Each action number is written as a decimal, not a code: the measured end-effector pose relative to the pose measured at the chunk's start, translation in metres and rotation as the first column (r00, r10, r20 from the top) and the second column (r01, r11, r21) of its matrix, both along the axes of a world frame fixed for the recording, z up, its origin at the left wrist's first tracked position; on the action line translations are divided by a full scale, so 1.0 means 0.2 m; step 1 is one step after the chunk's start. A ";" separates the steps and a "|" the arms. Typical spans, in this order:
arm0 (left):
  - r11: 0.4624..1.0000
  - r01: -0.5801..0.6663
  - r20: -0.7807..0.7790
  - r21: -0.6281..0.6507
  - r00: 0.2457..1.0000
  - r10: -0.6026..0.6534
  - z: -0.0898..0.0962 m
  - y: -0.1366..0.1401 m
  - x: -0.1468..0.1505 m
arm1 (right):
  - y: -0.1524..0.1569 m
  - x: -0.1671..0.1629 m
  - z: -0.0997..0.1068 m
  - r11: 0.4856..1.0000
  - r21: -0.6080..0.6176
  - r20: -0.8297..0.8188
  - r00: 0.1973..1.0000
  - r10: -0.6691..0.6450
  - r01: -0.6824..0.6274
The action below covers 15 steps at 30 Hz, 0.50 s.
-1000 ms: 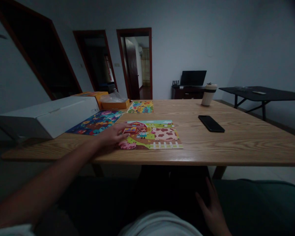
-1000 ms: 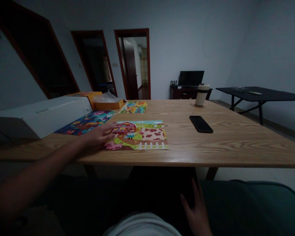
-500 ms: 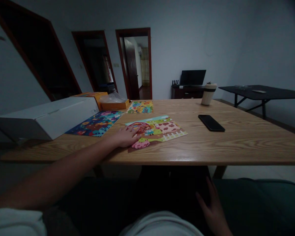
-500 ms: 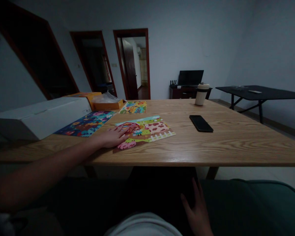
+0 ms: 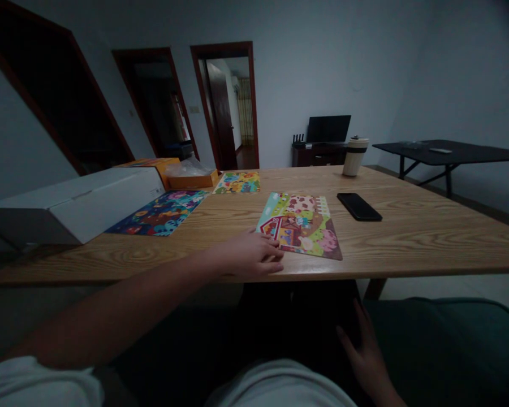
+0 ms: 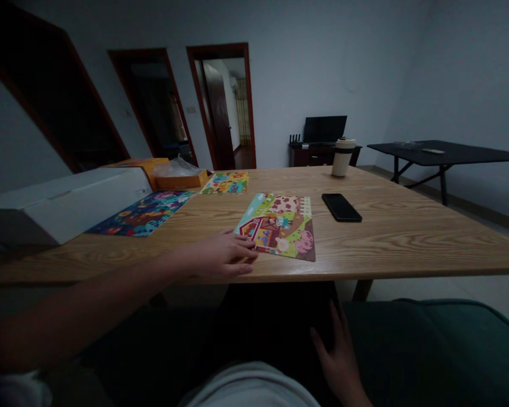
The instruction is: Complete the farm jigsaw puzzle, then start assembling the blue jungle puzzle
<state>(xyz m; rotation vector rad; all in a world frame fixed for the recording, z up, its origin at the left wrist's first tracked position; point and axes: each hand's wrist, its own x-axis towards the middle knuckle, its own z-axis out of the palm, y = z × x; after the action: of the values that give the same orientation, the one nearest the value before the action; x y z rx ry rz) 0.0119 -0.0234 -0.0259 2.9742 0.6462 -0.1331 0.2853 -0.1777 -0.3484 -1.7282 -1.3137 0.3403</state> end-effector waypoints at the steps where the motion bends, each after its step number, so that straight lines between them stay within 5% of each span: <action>1: 0.999 0.037 0.013 -0.003 0.999 -0.037 -0.02 0.00 0.00 | 0.00 0.00 0.00 1.000 0.003 -0.001 1.000 0.003 -0.003; 15: 0.997 0.021 0.022 0.080 0.999 -0.023 -0.13 0.14 0.11 | 0.00 -0.05 0.07 1.000 -0.004 -0.007 1.000 0.014 -0.014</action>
<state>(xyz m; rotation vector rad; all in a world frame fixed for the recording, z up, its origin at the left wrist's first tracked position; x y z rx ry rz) 0.0348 0.0045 -0.0525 3.0552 0.6307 -0.0767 0.2751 -0.1779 -0.3349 -1.7203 -1.3214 0.3563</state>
